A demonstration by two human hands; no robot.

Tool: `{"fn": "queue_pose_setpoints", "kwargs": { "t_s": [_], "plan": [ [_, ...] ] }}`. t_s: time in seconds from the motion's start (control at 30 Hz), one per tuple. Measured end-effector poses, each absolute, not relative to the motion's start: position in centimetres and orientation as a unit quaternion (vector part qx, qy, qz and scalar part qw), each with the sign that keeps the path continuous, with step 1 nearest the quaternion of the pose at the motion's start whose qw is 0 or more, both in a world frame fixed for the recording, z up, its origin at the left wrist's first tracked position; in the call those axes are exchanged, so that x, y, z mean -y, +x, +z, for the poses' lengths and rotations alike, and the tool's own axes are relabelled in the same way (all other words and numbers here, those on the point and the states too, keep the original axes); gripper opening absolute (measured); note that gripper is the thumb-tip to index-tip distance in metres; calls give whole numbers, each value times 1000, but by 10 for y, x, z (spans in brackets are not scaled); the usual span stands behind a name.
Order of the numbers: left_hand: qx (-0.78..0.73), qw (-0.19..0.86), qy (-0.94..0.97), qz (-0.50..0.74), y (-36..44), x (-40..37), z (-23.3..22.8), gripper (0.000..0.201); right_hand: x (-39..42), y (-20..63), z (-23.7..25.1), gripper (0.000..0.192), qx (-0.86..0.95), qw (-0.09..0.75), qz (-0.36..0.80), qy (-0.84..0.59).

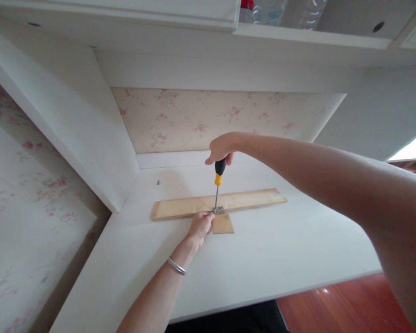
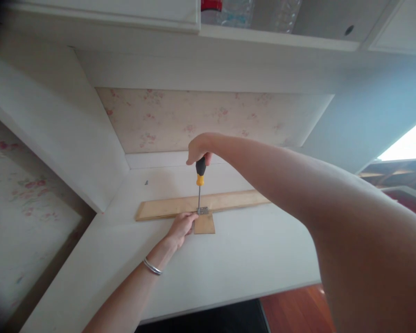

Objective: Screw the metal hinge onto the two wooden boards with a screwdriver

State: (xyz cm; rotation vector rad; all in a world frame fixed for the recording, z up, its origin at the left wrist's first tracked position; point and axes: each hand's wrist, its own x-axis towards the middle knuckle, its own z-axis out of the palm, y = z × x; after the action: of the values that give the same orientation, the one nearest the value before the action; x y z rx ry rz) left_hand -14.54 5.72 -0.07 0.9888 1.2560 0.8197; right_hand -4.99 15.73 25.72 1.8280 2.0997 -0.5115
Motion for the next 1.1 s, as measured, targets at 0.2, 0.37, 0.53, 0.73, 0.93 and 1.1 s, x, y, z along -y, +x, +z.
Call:
{"fn": "queue_pose_setpoints", "kwargs": {
  "t_s": [0.2,0.37,0.53,0.73,0.93,1.1],
  "plan": [
    [-541,625,436,356,-145,-58,-6,16,-152,-45,256,53,-763,159,-246,576],
    [-544,620,439,357,-145,-60,-10,17,-148,-44,254,32,-749,153,-241,598],
    [-544,622,436,355,-145,-60,-9,18,-142,-48,256,39,-749,181,-273,576],
    [-546,624,433,353,-145,-59,-6,17,-132,-52,253,21,-779,163,-277,538],
    [-545,622,438,352,-146,-59,-8,17,-130,-37,256,37,-832,173,-231,474],
    [-547,615,445,352,-146,-60,-9,17,-131,-24,259,35,-861,163,-174,449]
  ]
}}
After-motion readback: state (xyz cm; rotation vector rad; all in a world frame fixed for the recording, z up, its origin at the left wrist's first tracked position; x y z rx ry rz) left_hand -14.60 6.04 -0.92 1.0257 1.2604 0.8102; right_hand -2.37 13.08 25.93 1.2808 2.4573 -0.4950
